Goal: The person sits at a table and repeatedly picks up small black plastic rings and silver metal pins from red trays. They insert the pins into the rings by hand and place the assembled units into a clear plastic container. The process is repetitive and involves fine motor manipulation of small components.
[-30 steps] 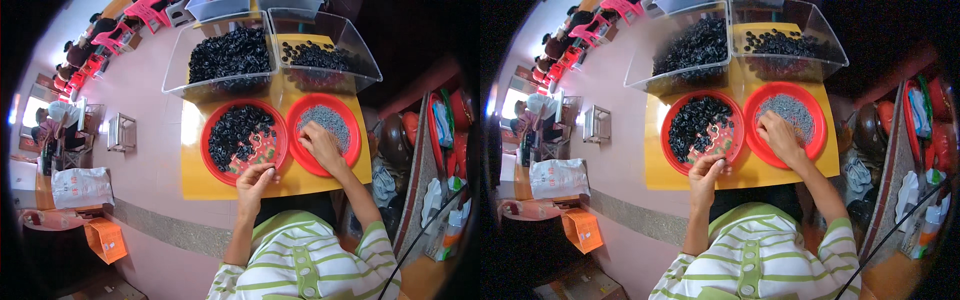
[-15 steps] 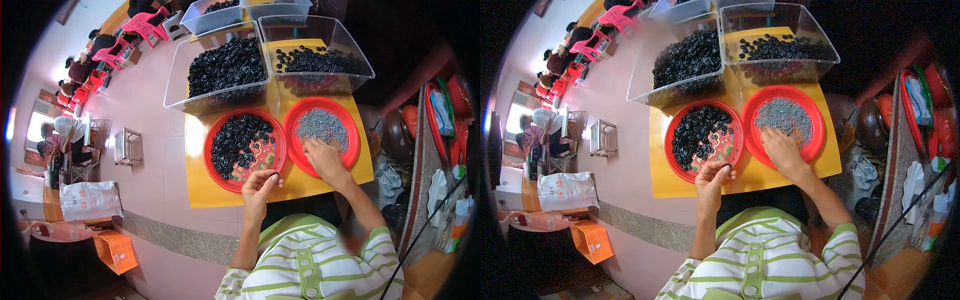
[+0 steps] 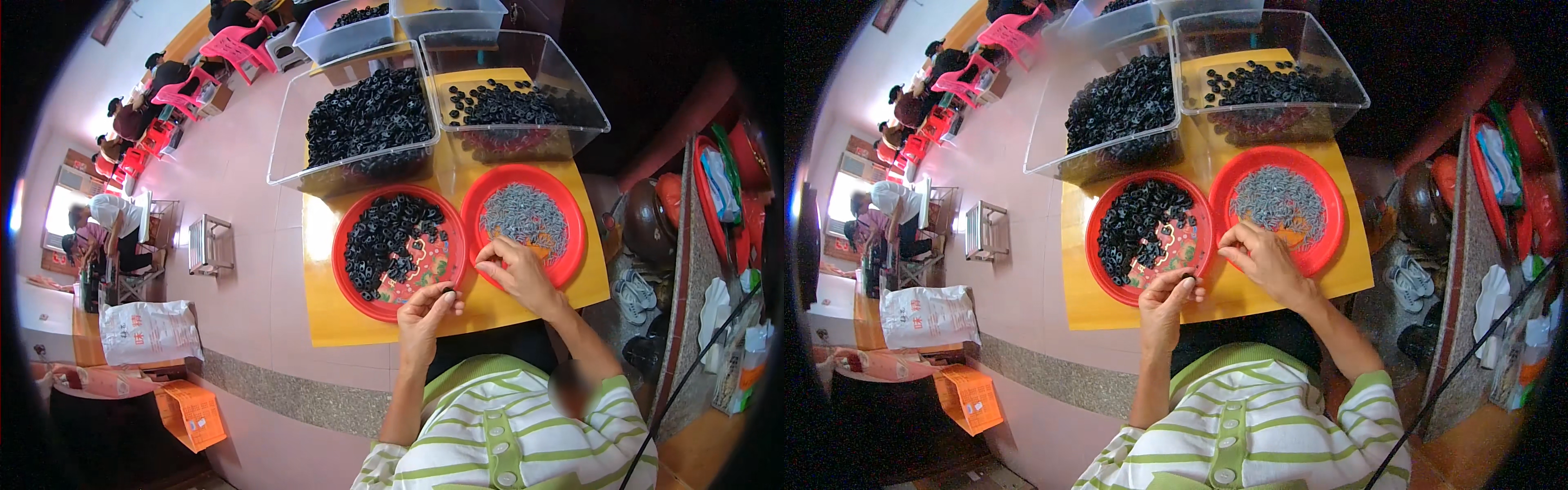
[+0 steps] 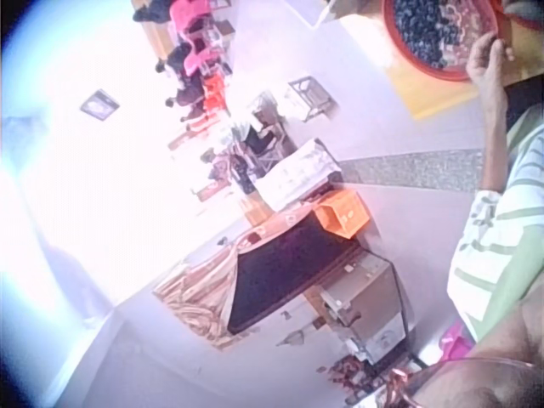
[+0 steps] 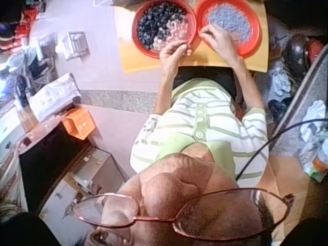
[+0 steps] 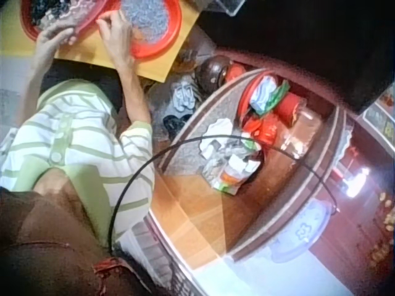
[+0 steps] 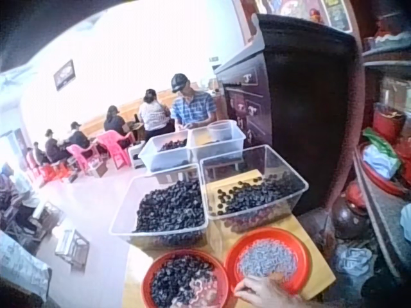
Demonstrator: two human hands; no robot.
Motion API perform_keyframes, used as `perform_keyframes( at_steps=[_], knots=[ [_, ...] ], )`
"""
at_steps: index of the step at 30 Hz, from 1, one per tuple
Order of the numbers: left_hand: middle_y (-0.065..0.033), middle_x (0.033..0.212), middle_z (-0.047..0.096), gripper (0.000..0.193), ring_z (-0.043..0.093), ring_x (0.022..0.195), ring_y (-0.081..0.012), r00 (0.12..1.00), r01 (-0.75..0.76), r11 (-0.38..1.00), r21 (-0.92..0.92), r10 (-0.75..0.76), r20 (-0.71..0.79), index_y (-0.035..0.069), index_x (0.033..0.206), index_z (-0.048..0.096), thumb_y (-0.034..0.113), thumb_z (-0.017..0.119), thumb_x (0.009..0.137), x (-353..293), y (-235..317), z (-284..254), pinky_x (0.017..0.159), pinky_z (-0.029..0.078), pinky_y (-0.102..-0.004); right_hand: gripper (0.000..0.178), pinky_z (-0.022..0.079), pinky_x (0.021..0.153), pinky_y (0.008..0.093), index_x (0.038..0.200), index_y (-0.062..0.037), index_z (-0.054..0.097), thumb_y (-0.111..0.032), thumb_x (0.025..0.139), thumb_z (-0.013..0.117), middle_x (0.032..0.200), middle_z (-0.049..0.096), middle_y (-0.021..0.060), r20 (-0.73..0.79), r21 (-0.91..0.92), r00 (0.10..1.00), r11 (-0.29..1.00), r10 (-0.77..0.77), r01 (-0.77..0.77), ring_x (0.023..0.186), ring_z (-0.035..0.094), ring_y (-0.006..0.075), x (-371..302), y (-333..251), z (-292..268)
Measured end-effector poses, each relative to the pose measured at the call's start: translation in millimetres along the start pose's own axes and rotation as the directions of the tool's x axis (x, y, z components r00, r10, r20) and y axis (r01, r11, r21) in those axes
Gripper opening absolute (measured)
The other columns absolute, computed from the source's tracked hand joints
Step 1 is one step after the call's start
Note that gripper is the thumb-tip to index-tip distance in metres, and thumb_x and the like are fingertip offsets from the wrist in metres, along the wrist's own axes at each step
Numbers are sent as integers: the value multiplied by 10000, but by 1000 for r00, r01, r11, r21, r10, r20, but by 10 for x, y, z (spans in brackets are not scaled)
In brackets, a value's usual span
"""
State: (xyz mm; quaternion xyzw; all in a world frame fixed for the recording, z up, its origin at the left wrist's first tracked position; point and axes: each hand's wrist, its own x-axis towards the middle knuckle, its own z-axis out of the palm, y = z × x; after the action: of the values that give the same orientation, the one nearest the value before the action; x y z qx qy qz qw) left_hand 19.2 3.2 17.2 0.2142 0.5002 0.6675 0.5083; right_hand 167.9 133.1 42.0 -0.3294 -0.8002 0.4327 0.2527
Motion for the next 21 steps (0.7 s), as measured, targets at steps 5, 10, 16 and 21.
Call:
perform_keyframes(
  at_steps=[5,10,16,21],
  knots=[
    [-85,869,655,143,617,726,-118,997,26,1000,1,-26,68,-30,987,623,66,584,888,25,-8,74,671,503,-232,123,453,689,316,854,5,589,-110,827,621,802,590,87,21,233,999,972,-46,40,759,592,197,-7,-189,97],
    [-69,844,646,139,599,696,-104,996,35,999,12,-36,78,-25,966,620,88,581,896,34,-2,49,650,488,-223,125,460,675,294,862,5,596,-115,837,620,819,606,86,97,261,994,963,48,-72,775,600,163,-6,-259,119],
    [-58,825,640,124,587,690,-97,996,75,997,8,-75,57,-14,953,615,90,580,896,56,7,18,642,481,-223,140,465,653,286,866,0,601,-135,842,628,808,612,66,101,311,994,947,46,-75,746,599,143,-3,-228,159],
    [-66,813,648,108,592,665,-101,994,92,995,-50,-88,71,4,935,604,100,589,887,90,16,-10,608,473,-215,133,456,609,258,873,-12,614,-142,849,629,818,616,46,138,331,990,940,38,-82,728,592,101,24,-227,153]
  ],
)
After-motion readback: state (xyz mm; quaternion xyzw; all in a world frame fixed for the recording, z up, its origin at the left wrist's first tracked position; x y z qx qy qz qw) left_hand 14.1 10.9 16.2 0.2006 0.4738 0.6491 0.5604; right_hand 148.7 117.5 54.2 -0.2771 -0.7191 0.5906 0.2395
